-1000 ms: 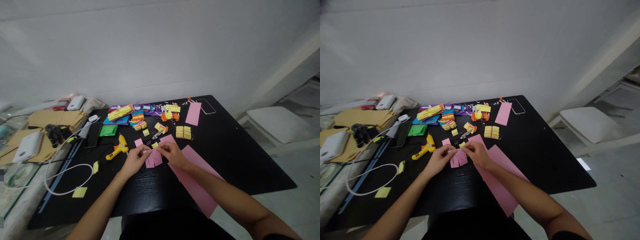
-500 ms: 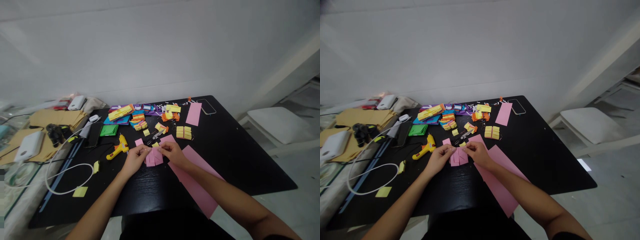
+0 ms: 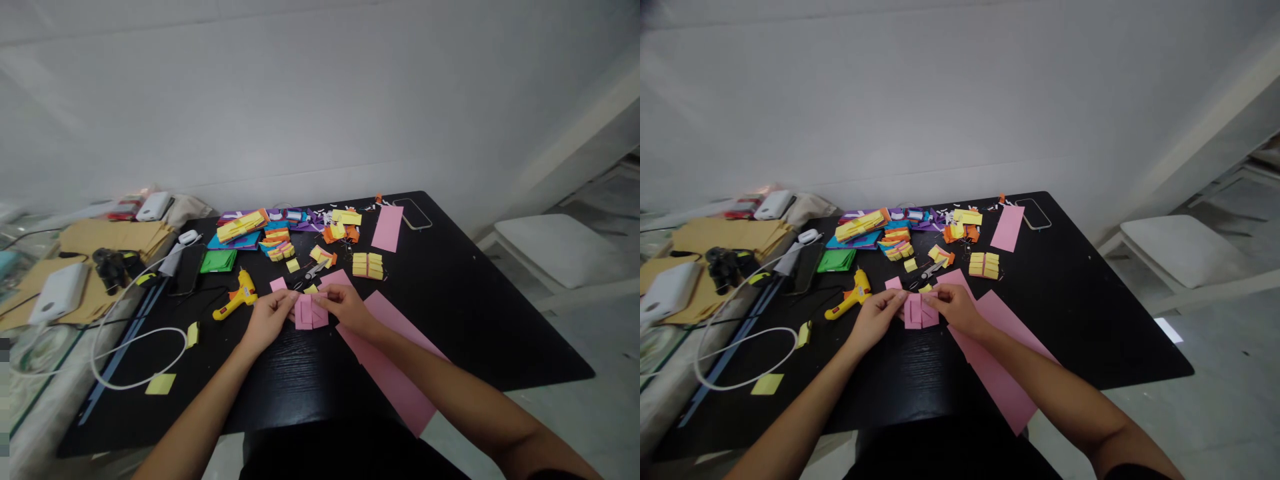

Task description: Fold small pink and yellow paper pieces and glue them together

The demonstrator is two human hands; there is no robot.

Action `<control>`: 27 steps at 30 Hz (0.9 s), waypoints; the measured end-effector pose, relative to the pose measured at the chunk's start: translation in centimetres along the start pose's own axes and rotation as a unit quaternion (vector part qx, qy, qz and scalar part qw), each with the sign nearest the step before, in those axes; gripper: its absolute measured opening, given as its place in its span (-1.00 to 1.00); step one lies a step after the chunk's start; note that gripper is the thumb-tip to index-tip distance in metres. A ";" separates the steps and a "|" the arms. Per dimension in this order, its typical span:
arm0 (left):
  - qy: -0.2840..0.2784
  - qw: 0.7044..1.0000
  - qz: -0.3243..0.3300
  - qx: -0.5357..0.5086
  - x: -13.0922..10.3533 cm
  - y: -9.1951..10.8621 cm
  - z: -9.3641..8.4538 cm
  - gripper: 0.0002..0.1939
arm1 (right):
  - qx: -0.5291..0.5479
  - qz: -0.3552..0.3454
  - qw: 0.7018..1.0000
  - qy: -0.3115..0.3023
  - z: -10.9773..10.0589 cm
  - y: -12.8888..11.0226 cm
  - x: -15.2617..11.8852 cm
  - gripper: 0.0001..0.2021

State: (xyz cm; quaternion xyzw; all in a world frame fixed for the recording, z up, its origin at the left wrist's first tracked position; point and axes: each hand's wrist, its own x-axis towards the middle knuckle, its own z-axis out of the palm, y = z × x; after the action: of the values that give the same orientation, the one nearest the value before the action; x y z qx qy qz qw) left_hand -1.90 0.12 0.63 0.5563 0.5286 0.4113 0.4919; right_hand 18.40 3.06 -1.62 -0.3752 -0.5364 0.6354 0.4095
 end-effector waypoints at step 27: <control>-0.066 0.988 0.053 0.129 -0.3 -0.6 -0.2 -0.74 | -0.079 -0.010 0.997 0.013 0.1 0.1 -0.1 -0.81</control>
State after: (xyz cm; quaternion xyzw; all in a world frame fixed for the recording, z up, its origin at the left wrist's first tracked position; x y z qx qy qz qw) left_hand -2.28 -0.22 0.12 0.6684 0.5136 0.3276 0.4267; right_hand 18.32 2.90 -1.66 -0.4094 -0.5833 0.5816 0.3922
